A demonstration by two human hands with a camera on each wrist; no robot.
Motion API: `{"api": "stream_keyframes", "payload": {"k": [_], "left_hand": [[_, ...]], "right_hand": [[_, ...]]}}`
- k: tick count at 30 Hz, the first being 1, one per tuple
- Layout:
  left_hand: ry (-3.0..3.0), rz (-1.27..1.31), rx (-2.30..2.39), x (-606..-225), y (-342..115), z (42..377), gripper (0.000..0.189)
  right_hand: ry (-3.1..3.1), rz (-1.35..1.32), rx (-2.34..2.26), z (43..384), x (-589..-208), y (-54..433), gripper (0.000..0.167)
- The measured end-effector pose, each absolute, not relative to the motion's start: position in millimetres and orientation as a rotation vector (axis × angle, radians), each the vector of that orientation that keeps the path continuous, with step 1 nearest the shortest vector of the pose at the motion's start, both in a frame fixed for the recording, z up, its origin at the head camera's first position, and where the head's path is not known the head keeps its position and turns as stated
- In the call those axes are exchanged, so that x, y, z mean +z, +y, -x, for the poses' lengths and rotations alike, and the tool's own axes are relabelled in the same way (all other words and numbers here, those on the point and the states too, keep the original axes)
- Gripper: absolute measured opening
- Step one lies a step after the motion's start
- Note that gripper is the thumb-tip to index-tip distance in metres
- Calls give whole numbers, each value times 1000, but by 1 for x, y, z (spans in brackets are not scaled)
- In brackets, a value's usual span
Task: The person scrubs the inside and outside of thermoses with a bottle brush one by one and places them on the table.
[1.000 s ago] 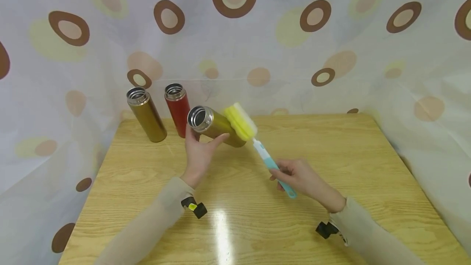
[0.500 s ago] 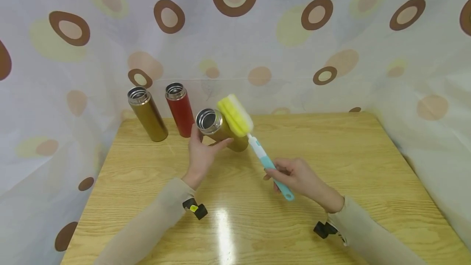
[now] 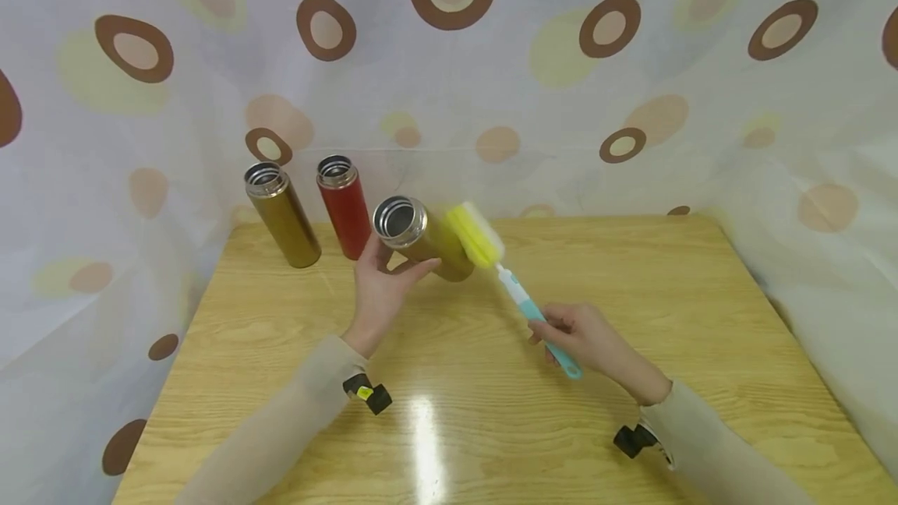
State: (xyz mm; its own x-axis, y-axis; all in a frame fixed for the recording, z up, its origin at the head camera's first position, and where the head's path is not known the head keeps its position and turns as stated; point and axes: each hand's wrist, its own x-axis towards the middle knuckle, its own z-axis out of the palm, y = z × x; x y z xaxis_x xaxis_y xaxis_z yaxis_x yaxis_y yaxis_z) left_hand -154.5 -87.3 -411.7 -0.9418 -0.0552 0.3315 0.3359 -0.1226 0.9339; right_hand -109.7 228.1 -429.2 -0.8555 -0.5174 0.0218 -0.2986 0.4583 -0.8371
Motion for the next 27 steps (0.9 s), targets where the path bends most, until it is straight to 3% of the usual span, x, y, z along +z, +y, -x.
{"api": "stream_keyframes", "payload": {"k": [13, 27], "left_hand": [[-2000, 372, -2195, -423, -78, 153, 71], [-1877, 357, -2151, -414, -86, 152, 70]], "right_hand": [[2549, 951, -1498, 108, -396, 218, 20], [2611, 749, -1281, 113, -435, 241, 24]]}}
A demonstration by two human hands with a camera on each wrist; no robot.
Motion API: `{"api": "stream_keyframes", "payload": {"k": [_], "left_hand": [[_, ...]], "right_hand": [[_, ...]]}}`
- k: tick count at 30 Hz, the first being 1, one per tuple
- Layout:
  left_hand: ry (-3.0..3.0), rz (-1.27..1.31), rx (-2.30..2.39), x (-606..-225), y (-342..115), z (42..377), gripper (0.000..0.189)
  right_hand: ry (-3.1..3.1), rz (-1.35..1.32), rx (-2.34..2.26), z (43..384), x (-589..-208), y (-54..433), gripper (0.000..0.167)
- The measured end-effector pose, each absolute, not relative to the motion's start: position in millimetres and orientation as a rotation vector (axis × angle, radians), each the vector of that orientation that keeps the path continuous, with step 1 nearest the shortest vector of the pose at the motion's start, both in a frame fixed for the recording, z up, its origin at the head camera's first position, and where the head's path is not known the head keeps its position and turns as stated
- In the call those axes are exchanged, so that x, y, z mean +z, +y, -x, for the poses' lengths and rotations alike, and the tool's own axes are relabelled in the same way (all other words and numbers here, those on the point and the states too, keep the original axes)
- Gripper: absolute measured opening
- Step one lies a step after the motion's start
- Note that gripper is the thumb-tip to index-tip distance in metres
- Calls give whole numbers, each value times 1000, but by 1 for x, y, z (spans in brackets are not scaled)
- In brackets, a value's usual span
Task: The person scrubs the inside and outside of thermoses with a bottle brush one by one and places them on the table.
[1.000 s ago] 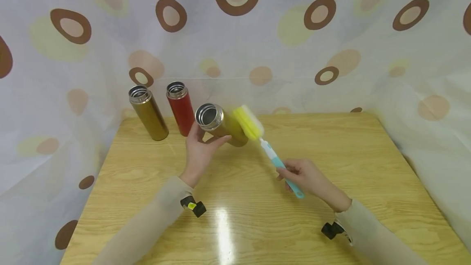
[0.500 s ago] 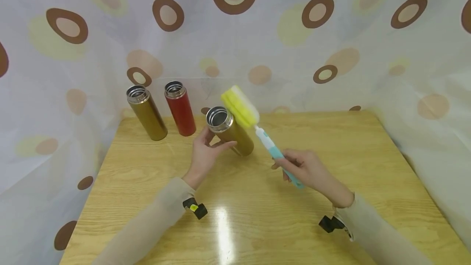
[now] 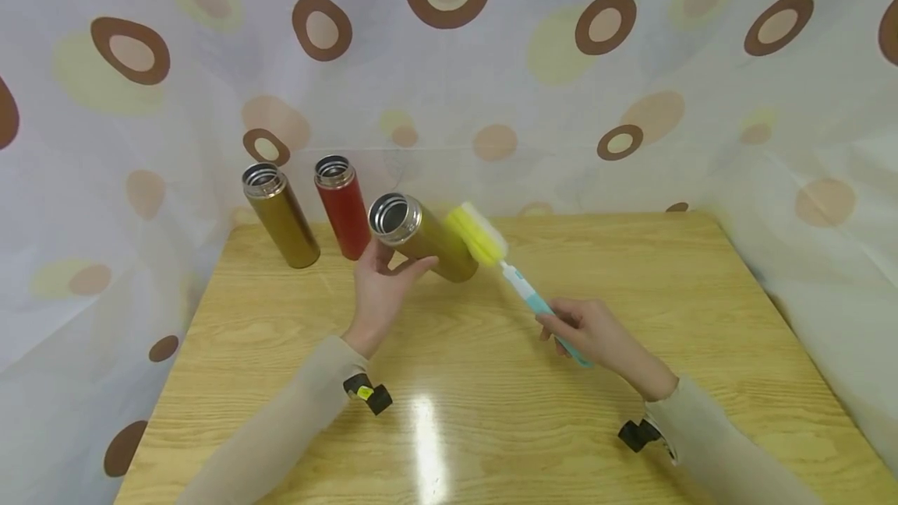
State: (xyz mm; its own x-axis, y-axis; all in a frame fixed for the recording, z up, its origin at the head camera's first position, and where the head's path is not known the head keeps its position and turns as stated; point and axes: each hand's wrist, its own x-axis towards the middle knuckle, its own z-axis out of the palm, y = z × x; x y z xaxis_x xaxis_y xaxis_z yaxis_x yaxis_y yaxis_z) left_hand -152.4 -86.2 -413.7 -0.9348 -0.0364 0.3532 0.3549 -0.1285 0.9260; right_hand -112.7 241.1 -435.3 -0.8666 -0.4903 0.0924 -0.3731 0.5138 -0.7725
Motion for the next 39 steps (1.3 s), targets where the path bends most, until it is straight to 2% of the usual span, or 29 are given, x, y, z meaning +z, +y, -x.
{"api": "stream_keyframes", "payload": {"k": [19, 25, 31, 39], "left_hand": [[-1974, 257, -2175, -423, -76, 153, 77], [-1928, 261, -2171, -419, -75, 152, 81], [-1838, 264, -2144, -417, -80, 154, 77], [-1843, 261, -2146, -418, -84, 157, 75]], "right_hand": [[2513, 886, -1489, 100, -400, 217, 17], [2528, 854, -1464, 101, -412, 219, 16], [2546, 726, -1375, 102, -430, 226, 18], [2580, 697, -1298, 107, -441, 232, 21]]}}
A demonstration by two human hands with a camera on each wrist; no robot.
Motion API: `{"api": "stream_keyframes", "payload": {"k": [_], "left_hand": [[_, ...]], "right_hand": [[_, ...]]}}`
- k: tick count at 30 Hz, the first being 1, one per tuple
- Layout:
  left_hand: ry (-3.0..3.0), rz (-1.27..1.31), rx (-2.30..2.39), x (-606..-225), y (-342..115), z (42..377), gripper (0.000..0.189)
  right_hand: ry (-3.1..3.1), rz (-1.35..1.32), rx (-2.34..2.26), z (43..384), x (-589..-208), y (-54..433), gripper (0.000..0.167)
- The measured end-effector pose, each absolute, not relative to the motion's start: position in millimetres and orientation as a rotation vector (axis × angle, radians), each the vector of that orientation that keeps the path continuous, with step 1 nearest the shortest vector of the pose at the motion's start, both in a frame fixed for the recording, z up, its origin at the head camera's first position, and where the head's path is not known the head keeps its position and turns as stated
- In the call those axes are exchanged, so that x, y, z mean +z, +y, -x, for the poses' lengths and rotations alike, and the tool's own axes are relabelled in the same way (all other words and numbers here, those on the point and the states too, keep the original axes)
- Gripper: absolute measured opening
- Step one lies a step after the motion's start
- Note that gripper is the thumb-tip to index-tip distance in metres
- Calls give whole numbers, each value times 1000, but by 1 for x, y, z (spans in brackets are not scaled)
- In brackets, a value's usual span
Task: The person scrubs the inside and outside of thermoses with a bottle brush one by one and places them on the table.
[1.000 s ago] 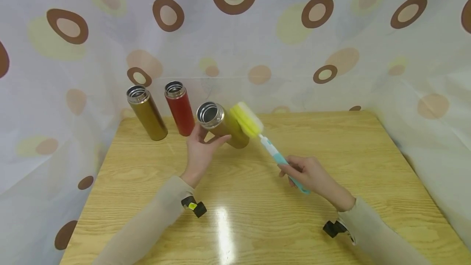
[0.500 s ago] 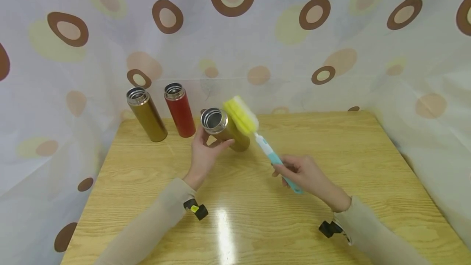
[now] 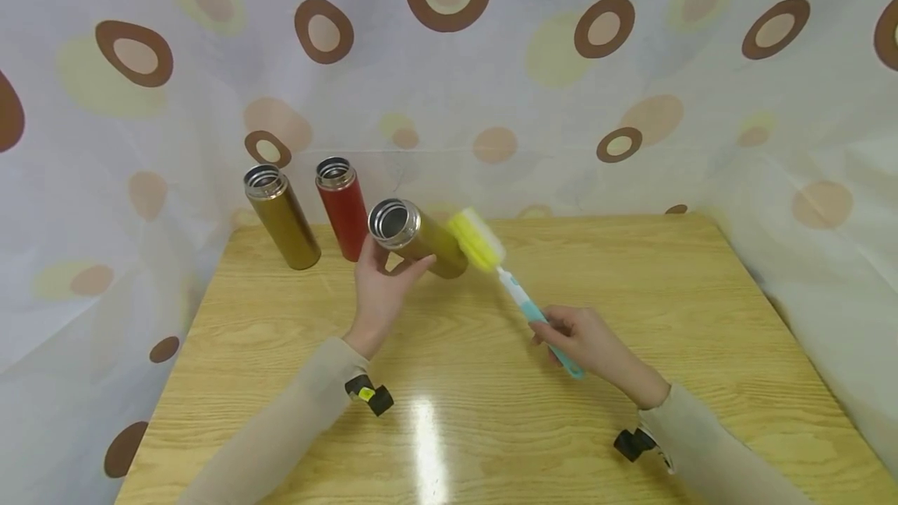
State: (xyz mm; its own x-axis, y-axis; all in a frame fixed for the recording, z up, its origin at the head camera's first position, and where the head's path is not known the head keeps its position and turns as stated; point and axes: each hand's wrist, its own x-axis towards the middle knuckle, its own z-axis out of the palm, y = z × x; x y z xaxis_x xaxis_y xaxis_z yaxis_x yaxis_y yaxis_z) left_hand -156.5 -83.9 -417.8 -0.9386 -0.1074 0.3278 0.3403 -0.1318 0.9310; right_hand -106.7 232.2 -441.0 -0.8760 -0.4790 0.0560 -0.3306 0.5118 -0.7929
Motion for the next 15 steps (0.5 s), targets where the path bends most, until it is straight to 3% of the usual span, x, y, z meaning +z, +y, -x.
{"api": "stream_keyframes", "payload": {"k": [15], "left_hand": [[-1916, 198, -2096, -425, -72, 154, 86]], "right_hand": [[2507, 1024, -1526, 96, -399, 203, 16]]}}
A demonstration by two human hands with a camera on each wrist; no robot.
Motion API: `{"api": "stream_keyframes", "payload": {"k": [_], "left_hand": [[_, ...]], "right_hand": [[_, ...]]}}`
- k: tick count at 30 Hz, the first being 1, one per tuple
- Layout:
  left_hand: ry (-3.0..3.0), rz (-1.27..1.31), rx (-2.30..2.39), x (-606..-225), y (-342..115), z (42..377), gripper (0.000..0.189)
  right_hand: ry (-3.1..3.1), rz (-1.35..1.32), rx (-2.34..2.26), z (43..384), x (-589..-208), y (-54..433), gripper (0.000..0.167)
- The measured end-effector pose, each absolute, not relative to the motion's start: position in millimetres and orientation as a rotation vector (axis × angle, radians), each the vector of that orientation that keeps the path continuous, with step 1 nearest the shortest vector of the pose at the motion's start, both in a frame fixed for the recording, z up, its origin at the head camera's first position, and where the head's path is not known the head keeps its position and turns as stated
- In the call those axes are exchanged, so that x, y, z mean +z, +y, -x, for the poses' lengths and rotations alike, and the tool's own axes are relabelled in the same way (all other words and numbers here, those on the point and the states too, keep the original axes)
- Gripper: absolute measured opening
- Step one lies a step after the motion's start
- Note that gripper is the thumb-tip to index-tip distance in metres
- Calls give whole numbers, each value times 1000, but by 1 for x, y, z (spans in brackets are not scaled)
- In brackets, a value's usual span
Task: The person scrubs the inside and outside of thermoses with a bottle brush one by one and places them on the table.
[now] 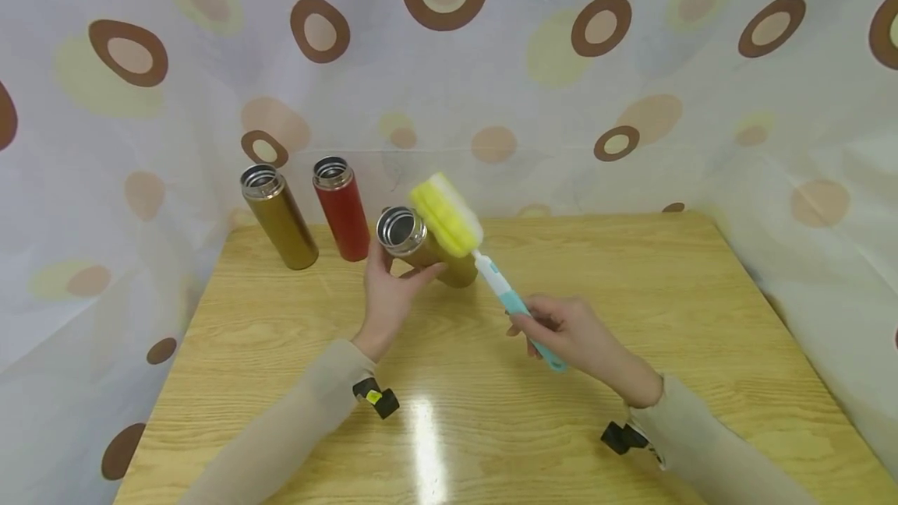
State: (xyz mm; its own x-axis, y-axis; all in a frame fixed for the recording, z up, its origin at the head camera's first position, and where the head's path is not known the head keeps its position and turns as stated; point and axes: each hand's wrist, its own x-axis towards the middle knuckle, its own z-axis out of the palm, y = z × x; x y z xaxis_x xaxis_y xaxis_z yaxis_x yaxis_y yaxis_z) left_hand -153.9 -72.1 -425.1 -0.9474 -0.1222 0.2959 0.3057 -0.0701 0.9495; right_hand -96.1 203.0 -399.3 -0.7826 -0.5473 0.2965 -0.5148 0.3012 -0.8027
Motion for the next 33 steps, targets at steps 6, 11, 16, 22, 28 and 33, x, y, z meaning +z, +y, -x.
{"api": "stream_keyframes", "payload": {"k": [6, 11, 16, 22, 28, 33], "left_hand": [[-1889, 152, -2050, -420, -73, 155, 83], [-1878, 143, -2030, -419, -76, 156, 83], [-1885, 153, -2031, -421, -79, 156, 84], [-1865, 198, -2056, -421, -78, 157, 83], [-1909, 227, -2103, -419, -78, 154, 75], [-1962, 266, -2137, -419, -78, 153, 68]], "right_hand": [[2598, 867, -1357, 98, -413, 204, 15], [2574, 704, -1263, 99, -424, 210, 19], [2547, 608, -1258, 100, -426, 212, 22], [2542, 688, -1334, 99, -417, 205, 21], [2525, 862, -1459, 95, -403, 201, 16], [2509, 943, -1513, 95, -398, 199, 17]]}}
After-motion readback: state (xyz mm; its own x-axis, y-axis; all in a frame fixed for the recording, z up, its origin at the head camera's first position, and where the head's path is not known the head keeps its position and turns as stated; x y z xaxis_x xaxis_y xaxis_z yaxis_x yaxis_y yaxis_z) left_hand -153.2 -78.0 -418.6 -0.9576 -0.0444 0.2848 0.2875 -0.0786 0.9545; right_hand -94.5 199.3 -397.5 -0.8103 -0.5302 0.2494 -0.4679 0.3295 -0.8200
